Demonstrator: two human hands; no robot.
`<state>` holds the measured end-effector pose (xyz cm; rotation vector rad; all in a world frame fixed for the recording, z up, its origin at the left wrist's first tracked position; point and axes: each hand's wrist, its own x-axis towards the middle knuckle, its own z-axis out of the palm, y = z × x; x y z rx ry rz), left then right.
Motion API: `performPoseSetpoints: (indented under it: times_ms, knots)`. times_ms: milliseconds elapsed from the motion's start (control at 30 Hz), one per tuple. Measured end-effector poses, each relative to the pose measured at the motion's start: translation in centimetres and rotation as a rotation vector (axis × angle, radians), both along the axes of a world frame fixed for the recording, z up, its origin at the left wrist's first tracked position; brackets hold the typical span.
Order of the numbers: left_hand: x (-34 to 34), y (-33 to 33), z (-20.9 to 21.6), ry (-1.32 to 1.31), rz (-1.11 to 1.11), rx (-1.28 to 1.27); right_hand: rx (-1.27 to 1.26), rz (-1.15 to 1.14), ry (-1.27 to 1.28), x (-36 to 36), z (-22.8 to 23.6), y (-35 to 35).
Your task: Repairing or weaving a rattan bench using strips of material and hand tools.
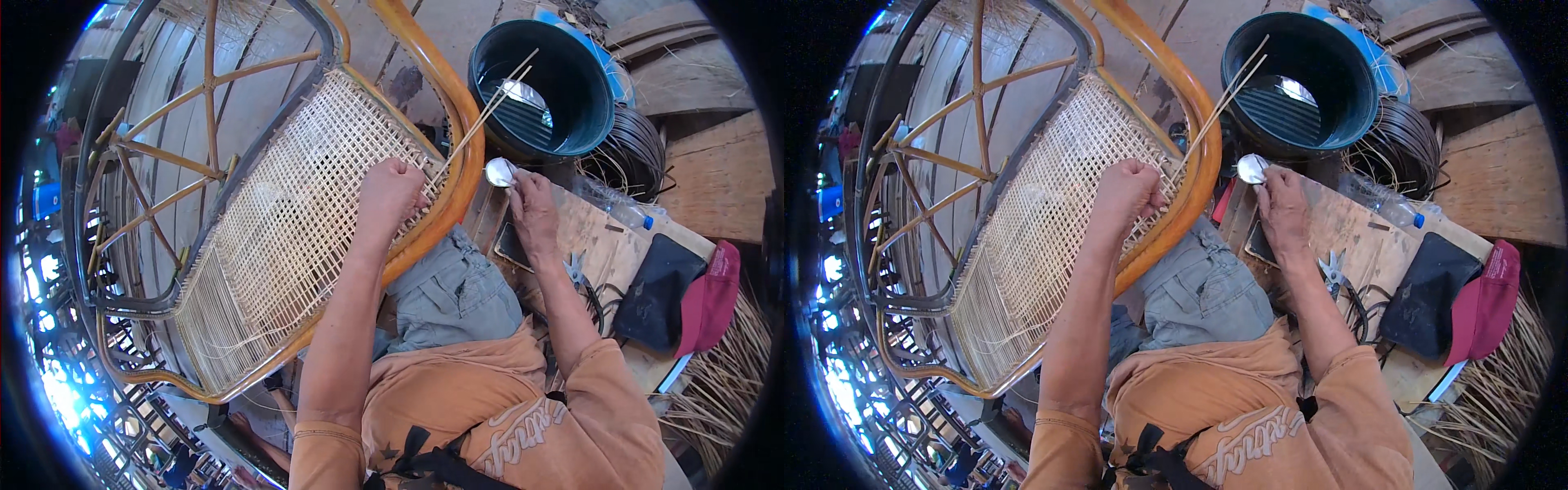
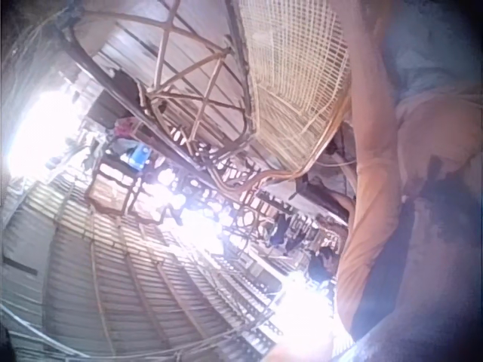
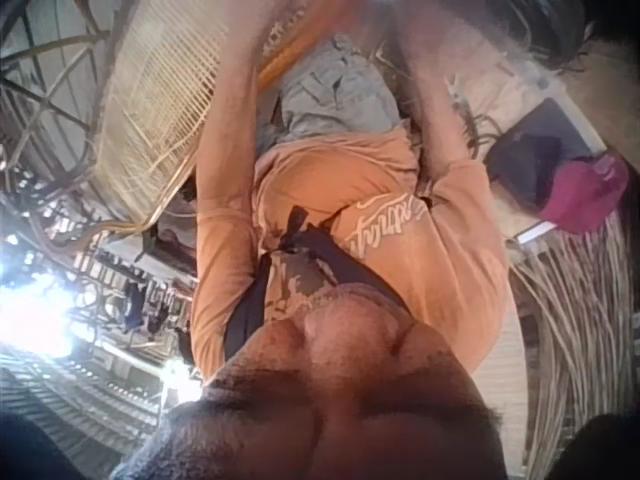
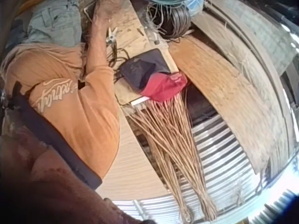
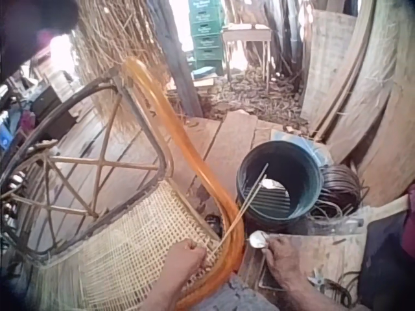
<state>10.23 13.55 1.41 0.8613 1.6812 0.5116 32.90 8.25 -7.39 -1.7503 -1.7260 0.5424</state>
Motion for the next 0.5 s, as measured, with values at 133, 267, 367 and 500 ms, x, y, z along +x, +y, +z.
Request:
performPoseSetpoints:
  times_ms: [133,267,367,500]
  knots:
    - [0.2,0.7,0.3,0.177,-0.107,-0.03,0.157,-0.035,0.057,-0.1,3.5,0.1]
    - [0.4,0.2,-0.3,0.199,-0.075,0.089,0.118,0.309,0.217,-2.2,7.3,0.9]
    - [0.5,-0.4,-1.0,0.235,-0.055,0.159,-0.076,0.405,0.205,-5.5,8.4,2.6]
    - [0.1,-1.1,-1.4,0.211,-0.055,0.228,-0.114,0.369,0.115,-7.0,8.3,4.1]
